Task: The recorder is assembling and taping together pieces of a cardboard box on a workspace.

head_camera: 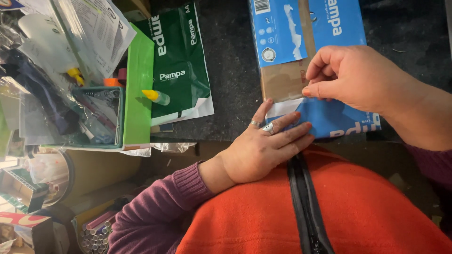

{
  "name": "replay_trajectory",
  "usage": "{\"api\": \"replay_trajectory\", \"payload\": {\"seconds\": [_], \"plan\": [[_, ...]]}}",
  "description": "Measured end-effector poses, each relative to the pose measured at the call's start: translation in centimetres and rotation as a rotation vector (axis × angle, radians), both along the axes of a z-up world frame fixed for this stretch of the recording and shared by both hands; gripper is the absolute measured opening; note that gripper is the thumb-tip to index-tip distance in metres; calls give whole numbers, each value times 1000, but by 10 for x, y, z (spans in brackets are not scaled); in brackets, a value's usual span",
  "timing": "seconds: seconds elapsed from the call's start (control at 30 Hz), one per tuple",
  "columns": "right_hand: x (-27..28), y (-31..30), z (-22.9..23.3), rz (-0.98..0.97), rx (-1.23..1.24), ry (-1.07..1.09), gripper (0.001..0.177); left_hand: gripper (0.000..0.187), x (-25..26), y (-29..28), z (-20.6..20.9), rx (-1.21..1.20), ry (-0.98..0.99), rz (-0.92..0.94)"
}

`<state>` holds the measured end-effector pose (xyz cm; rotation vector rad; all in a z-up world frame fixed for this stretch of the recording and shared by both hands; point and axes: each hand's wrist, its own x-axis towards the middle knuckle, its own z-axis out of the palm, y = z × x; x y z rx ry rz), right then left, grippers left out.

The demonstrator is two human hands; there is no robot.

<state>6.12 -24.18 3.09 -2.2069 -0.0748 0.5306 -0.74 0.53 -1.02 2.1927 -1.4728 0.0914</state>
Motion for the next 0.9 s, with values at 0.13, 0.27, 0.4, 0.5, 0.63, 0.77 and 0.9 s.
{"api": "replay_trajectory", "payload": {"seconds": [0.13, 0.27, 0.4, 0.5, 0.63, 0.77, 0.9], "plan": [[1, -3, -5, -5, 2, 7, 22, 37, -2, -1, 1, 28, -33, 14], [1, -7, -13, -1, 65, -13, 22, 39, -3, -1, 1, 38, -16, 30], [-5, -5, -8, 33, -13, -135, 23, 42, -3, -1, 5, 55, -33, 39], [-9, -2, -7, 72, -118, -247, 25, 42, -3, -1, 6, 43, 13, 23], [-11, 0, -6, 92, -176, -298, 26, 43, -1, -1, 8, 40, 5, 14], [-13, 3, -5, 119, -227, -352, 26, 45, 0, -1, 7, 34, 25, 4], [-14, 7, -3, 154, -274, -387, 24, 47, 0, 0, 5, 12, 59, 7]]}}
